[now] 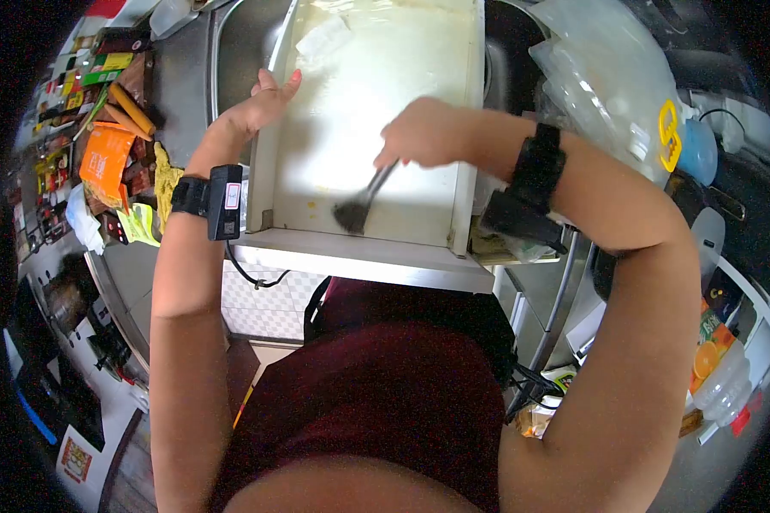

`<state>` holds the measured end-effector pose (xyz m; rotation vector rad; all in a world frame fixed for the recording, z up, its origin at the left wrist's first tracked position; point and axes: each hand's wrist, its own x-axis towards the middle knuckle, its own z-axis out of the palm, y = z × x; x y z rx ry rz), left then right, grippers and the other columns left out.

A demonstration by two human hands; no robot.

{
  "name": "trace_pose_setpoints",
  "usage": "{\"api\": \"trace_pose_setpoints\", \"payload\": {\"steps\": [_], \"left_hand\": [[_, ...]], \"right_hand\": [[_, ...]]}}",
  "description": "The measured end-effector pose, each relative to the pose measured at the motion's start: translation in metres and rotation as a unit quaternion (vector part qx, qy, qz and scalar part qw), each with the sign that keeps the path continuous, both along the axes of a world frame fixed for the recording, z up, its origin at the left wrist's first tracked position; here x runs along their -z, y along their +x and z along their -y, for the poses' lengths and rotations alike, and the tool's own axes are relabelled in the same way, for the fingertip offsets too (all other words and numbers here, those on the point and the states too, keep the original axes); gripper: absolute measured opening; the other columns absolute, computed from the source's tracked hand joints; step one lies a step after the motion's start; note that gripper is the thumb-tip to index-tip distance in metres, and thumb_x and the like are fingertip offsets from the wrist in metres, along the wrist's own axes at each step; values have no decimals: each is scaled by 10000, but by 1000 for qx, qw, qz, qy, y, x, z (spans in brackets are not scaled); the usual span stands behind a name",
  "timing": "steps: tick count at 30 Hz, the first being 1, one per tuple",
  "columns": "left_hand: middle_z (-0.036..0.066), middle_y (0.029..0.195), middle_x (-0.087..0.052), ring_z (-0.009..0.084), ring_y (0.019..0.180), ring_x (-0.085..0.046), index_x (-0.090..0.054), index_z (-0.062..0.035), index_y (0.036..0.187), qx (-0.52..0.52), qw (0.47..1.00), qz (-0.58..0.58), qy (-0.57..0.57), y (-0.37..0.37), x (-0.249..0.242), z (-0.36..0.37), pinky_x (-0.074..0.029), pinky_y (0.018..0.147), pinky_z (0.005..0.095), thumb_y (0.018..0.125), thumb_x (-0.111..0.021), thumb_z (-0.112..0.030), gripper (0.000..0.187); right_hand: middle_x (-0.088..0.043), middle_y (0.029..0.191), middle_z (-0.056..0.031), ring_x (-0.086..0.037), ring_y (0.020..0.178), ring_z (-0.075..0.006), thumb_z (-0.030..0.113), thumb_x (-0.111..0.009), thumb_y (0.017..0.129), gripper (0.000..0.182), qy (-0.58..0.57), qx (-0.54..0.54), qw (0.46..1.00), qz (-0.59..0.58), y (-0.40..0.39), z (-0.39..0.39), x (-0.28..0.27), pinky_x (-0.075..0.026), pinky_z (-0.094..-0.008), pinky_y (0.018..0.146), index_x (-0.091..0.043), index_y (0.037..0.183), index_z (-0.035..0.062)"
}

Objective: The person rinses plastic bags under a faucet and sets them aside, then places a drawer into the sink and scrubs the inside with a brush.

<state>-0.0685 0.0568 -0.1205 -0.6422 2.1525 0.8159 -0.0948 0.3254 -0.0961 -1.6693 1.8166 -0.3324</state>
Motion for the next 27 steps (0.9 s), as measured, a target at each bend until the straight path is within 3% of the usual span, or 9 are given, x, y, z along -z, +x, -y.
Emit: {"api": "trace_pose_setpoints", "payload": {"steps": [4, 6, 9, 12, 15, 22, 27], "left_hand": [[290, 1448, 25, 355, 1367, 10, 104, 42, 1382, 3, 1000, -2, -4, 0, 3, 2, -122, 1093, 410, 804, -299, -727, 1043], [291, 1447, 24, 358, 1366, 8, 103, 47, 1380, 5, 1000, 1, -3, 0, 3, 3, -120, 1094, 408, 803, -303, -727, 1047], [295, 1445, 20, 361, 1365, 7, 99, 53, 1379, 2, 1000, -3, 6, -1, 3, 2, -118, 1096, 407, 806, -304, -724, 1046], [300, 1443, 17, 362, 1365, 10, 94, 55, 1379, 10, 1000, -8, -5, -1, 3, 4, -116, 1096, 412, 809, -297, -721, 1039], [302, 1442, 20, 363, 1365, 17, 93, 55, 1379, 2, 1000, -7, -5, -1, 1, 0, -108, 1095, 419, 811, -288, -721, 1035], [297, 1443, 39, 354, 1365, 49, 113, 42, 1378, 4, 1000, -12, 15, 1, 9, 6, -85, 1095, 423, 800, -285, -737, 1049], [289, 1447, 42, 347, 1366, 44, 123, 33, 1379, 2, 1000, -12, 6, 2, 5, 5, -103, 1094, 426, 798, -289, -738, 1050]], "right_hand": [[-576, 716, -17, -599, 740, -229, 34, -574, 698, 344, 109, -93, 984, -104, -16, -19, -22, -465, -346, 605, -674, 943, 253], [-558, 715, -16, -575, 763, -228, 96, -589, 703, 249, 26, -109, 983, -148, -47, -50, -22, -462, -343, 627, -684, 883, 240], [-547, 717, -15, -557, 786, -221, 140, -587, 710, 189, 50, -6, 972, -231, -64, -49, -31, -457, -340, 652, -689, 835, 238], [-558, 727, -13, -560, 789, -222, 162, -571, 721, 176, -64, -93, 972, -204, -43, -26, -37, -455, -341, 664, -691, 828, 233], [-570, 745, -11, -555, 786, -227, 155, -551, 730, 188, -24, -115, 985, -125, -8, -15, -22, -454, -345, 657, -691, 821, 242], [-577, 744, -8, -554, 783, -232, 153, -533, 737, 220, 14, -137, 968, -209, -36, -31, -25, -447, -346, 643, -700, 812, 275], [-578, 732, -10, -553, 778, -236, 147, -540, 716, 216, -12, -149, 973, -178, -32, -22, -15, -443, -357, 616, -702, 792, 269]]}}
